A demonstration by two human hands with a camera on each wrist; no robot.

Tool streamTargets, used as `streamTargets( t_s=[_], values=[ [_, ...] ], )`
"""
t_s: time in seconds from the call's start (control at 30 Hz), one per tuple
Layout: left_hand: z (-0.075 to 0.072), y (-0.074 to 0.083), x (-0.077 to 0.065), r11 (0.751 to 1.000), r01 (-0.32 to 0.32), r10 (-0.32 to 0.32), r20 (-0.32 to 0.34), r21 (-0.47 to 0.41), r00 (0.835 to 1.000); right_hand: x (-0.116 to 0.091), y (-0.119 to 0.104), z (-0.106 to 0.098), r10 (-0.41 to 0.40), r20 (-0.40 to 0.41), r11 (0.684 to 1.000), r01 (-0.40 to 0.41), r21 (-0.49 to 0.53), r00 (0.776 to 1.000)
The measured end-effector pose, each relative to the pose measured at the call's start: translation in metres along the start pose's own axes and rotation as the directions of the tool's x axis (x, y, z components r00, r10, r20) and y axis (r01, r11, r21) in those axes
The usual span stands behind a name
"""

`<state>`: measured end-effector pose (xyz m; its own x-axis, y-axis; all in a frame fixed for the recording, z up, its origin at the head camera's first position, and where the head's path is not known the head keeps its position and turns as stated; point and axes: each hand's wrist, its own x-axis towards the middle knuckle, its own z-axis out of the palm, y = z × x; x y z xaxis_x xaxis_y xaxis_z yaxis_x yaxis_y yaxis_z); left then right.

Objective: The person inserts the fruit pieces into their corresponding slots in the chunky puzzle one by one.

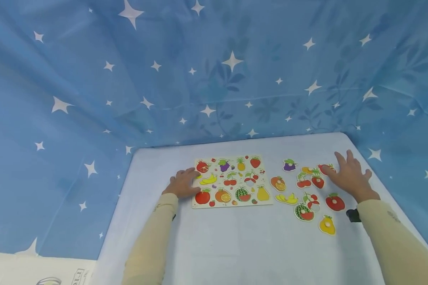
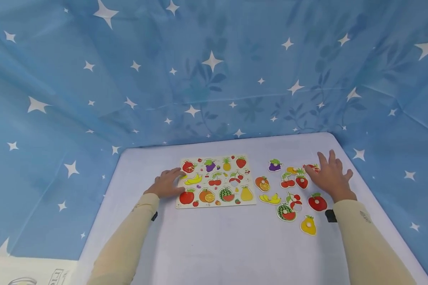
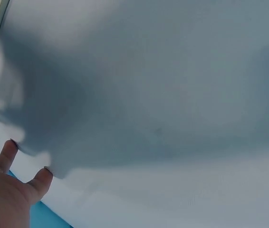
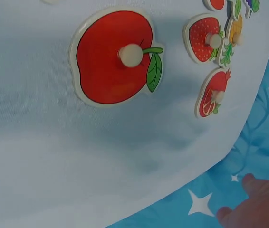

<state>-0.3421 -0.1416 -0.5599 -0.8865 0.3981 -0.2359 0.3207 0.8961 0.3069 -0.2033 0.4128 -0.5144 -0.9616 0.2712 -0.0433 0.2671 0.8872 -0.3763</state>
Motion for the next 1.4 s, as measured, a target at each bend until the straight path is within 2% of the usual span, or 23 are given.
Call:
streamTargets(
  t_s=[0.33,0.7,0.87,1.03,1.2,1.4],
  values=[
    [-0.003,-0.016,-0.012,0.997,0.062,-0.061,0.007,-0.04,0.998,0.006,0.014,-0.001,0.032,0.01,0.999,-0.032,-0.005,0.999],
    [0.001,-0.023,-0.013,0.998,0.064,-0.064,-0.016,-0.015,0.998,0.01,0.025,-0.009,0.048,0.025,0.999,-0.048,0.001,0.999],
    [-0.001,-0.018,-0.012,0.998,0.054,-0.054,-0.008,-0.012,0.999,0.008,0.031,-0.016,0.057,0.04,0.998,-0.056,-0.016,0.998],
    [-0.001,-0.019,-0.011,0.997,0.081,-0.081,0.004,-0.012,0.997,0.014,0.027,-0.017,0.035,0.132,0.999,-0.038,0.02,0.991],
    [-0.005,-0.018,-0.012,0.996,0.089,-0.089,0.008,-0.005,0.996,0.021,0.024,-0.011,0.058,0.24,0.995,-0.076,0.069,0.969],
    [-0.008,-0.011,-0.009,0.994,0.102,-0.103,0.025,0.023,0.994,0.031,0.026,-0.001,0.045,0.255,0.996,-0.063,0.06,0.966]
  ],
)
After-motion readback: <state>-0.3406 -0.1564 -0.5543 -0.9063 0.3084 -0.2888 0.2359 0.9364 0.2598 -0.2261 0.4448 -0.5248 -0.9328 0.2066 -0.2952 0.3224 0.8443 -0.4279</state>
